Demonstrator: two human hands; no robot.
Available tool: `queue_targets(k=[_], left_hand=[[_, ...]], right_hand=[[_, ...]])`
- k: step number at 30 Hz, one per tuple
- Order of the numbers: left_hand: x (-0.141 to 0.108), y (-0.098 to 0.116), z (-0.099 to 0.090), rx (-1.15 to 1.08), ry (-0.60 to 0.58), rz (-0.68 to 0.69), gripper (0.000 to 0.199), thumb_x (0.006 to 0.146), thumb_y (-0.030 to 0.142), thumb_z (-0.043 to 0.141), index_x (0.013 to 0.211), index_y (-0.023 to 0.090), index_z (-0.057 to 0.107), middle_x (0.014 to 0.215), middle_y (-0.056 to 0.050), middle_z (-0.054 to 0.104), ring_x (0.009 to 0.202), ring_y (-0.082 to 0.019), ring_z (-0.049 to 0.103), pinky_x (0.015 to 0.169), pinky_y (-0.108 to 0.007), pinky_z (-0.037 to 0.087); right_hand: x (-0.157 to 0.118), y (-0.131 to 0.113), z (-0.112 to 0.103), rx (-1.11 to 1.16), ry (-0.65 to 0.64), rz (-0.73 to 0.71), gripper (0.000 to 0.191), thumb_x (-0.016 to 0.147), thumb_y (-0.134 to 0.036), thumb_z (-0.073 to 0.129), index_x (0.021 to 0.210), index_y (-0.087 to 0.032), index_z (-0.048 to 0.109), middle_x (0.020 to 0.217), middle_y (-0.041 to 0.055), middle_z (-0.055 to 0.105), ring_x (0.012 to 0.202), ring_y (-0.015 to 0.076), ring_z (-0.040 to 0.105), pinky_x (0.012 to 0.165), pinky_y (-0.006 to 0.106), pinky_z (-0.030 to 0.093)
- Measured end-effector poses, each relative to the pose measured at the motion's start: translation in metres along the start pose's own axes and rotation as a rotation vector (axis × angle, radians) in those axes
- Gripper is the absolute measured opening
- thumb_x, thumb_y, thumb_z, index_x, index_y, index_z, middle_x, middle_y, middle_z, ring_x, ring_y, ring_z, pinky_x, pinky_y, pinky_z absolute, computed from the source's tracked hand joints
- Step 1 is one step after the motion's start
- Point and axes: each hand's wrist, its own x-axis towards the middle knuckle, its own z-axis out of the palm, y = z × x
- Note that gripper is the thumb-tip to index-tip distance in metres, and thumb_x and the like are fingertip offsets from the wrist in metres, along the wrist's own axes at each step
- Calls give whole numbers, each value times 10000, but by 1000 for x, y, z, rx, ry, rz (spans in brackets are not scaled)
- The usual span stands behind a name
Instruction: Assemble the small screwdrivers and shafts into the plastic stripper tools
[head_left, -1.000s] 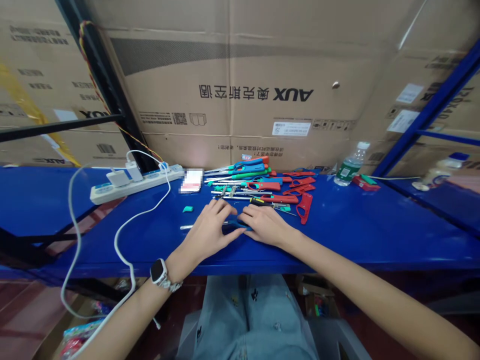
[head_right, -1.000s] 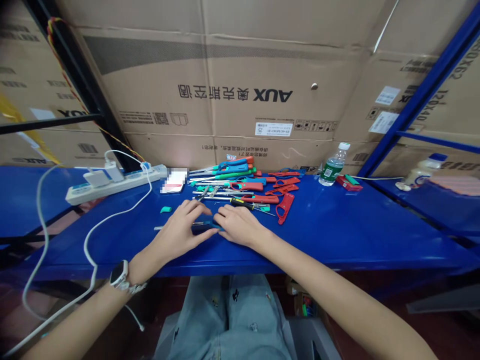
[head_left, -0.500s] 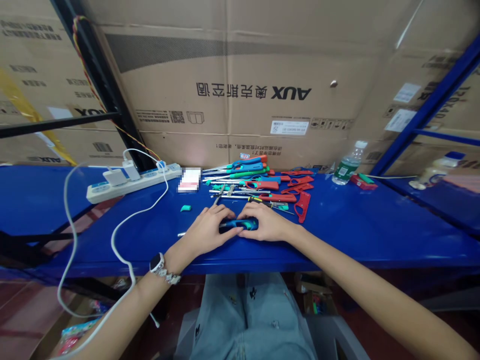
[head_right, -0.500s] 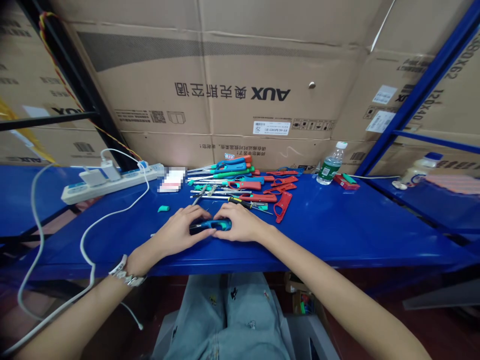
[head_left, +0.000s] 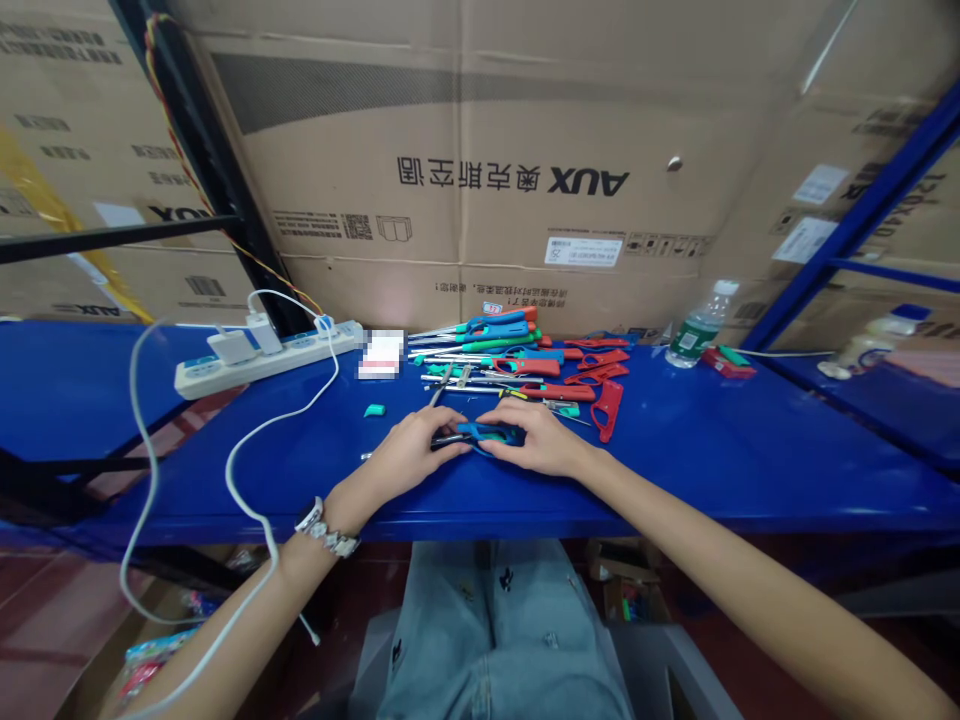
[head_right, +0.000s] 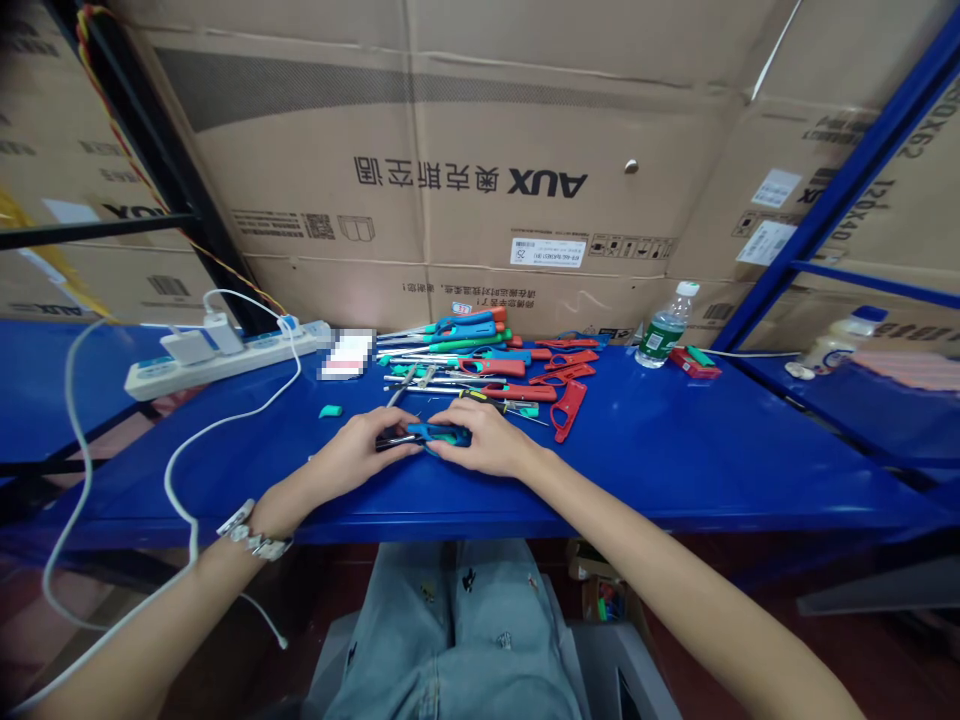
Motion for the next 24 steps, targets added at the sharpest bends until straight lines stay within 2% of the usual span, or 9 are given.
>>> queue_targets(k=[5, 10, 13, 17, 21, 24], left_hand=[[-2, 1, 0, 98, -33, 55, 171, 935, 280, 688, 1098, 227, 686, 1097, -48, 727, 1045, -253, 657, 940, -432, 503], [-4, 12, -1, 294, -52, 141, 277, 993, 348, 609, 1250, 248, 644, 1196, -65, 688, 1158, -287, 614, 1041, -535, 439], [-2, 16, 1, 407, -77, 242, 314, 1017, 315, 570, 1317, 245, 629, 1184, -74, 680, 1108, -277, 612, 1002, -490, 456], [1, 15, 3, 488, -76, 344, 297, 1048, 310, 526, 1303, 225, 652, 1161, -74, 679, 1062, -256, 607, 968, -432, 458], [2, 13, 4, 521, -44, 389, 280, 1068, 293, 490, 1268, 226, 674, 1141, -63, 684, 1038, -236, 603, 949, -398, 452], [1, 15, 5, 556, -41, 405, 273, 1068, 238, 469, 1228, 207, 688, 1110, -67, 684, 998, -232, 605, 902, -386, 464]], right_hand=[[1, 2, 1, 42, 194, 68, 230, 915, -325, 705, 1095, -187, 744, 980, 64, 736, 866, 185, 679, 831, 359, 551], [4, 2, 2, 65, 251, 112, 234, 915, -339, 701, 1093, -196, 755, 955, 57, 746, 836, 182, 681, 813, 357, 559], [6, 1, 0, 54, 278, 118, 239, 916, -341, 697, 1094, -195, 759, 982, 67, 750, 856, 191, 689, 819, 362, 564], [3, -2, -4, -11, 273, 145, 244, 936, -343, 677, 1113, -195, 757, 1033, 83, 752, 890, 202, 699, 843, 372, 565], [-4, -4, -7, -69, 183, 150, 268, 944, -352, 678, 1153, -198, 746, 1016, 79, 740, 876, 205, 700, 872, 394, 559], [-6, -2, -7, 14, 222, 179, 276, 945, -364, 675, 1159, -203, 742, 1054, 81, 741, 946, 218, 705, 917, 405, 551]])
